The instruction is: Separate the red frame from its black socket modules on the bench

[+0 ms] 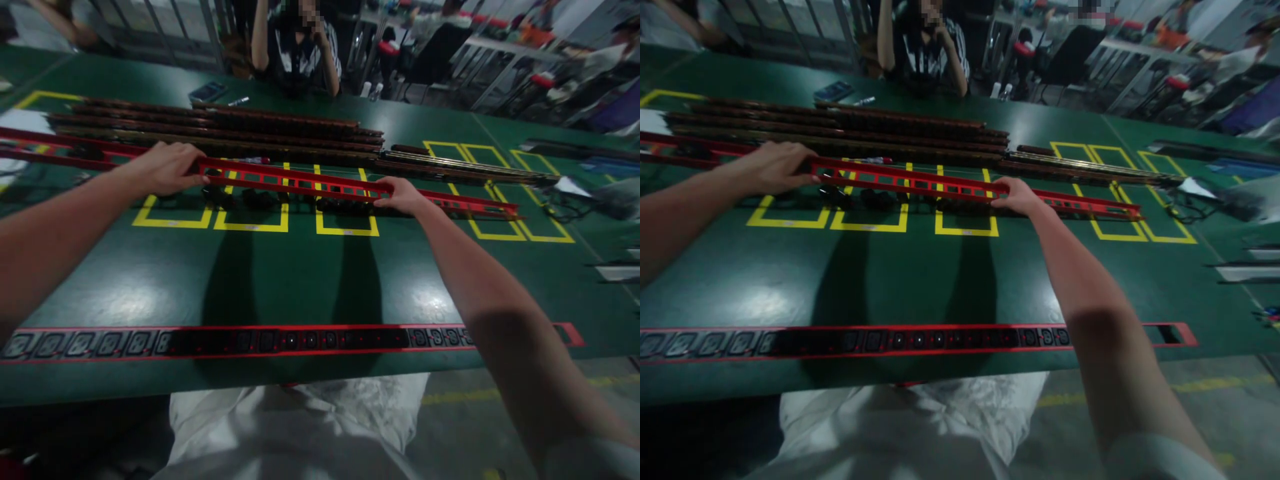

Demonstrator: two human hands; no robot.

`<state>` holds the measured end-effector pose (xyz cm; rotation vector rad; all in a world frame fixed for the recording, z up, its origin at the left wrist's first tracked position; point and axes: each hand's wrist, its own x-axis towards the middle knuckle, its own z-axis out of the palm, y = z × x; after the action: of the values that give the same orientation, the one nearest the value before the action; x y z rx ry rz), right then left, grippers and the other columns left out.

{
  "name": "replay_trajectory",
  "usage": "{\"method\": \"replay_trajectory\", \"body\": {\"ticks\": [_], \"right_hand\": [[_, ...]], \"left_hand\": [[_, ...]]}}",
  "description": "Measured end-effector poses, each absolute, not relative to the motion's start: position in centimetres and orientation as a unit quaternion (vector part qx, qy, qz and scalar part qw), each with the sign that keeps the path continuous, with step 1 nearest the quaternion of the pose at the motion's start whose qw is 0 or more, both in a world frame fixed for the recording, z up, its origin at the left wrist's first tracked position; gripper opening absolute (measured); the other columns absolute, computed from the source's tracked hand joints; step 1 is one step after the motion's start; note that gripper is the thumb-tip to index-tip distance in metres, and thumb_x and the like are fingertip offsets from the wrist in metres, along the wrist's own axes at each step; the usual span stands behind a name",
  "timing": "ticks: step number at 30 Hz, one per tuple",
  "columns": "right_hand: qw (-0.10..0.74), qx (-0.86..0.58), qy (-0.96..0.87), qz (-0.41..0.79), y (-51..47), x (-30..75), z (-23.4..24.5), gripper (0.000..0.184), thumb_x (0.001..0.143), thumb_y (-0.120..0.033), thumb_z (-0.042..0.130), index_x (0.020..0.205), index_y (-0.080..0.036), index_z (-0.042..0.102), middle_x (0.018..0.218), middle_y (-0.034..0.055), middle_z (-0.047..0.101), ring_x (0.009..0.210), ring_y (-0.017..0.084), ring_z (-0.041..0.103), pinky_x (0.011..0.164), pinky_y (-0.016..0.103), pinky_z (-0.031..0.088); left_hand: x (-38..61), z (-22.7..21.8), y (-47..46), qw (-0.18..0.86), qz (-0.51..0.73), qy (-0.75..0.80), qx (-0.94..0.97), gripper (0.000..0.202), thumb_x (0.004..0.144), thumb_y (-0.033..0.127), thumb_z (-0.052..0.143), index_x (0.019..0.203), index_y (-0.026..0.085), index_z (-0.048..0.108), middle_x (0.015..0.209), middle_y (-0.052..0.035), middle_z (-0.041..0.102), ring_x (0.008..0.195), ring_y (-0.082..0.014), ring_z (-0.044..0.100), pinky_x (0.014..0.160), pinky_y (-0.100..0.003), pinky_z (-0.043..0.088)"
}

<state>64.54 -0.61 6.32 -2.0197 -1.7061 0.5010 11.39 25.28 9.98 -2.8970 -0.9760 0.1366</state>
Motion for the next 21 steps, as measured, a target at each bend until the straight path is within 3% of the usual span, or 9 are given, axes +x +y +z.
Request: {"method": "replay_trajectory", "body": {"ticks": [12, 21], "right_hand": [[0.194, -0.722, -0.644, 0.16, -1.6, 64.7, 7.5, 0.066, 0.067, -0.039, 0.083, 0.129, -0.02, 0.067, 0.12, 0.0098, 0.072, 0.111, 0.034, 0.067, 0.105, 0.056, 0.053], [0.202, -0.737, -0.625, 0.162, -2.1, 63.0, 5.7, 0.062, 0.069, -0.034, 0.081, 0.127, -0.02, 0.066, 0.124, 0.0099, 0.07, 0.114, 0.032, 0.066, 0.106, 0.054, 0.051]], "left_hand": [[11.2, 8.7, 24.9, 0.026, 0.08, -0.299, -0.951, 0.067, 0.096, 0.055, 0.036, 0.137, 0.003, 0.046, 0.123, -0.0199, 0.059, 0.114, -0.0312, 0.056, 0.096, -0.042, 0.043], [10.9, 8.4, 25.5, 0.035, 0.068, -0.33, -0.941, 0.084, 0.09, 0.072, 0.027, 0.134, 0.005, 0.05, 0.124, -0.021, 0.059, 0.12, -0.0387, 0.055, 0.099, -0.049, 0.042]]}}
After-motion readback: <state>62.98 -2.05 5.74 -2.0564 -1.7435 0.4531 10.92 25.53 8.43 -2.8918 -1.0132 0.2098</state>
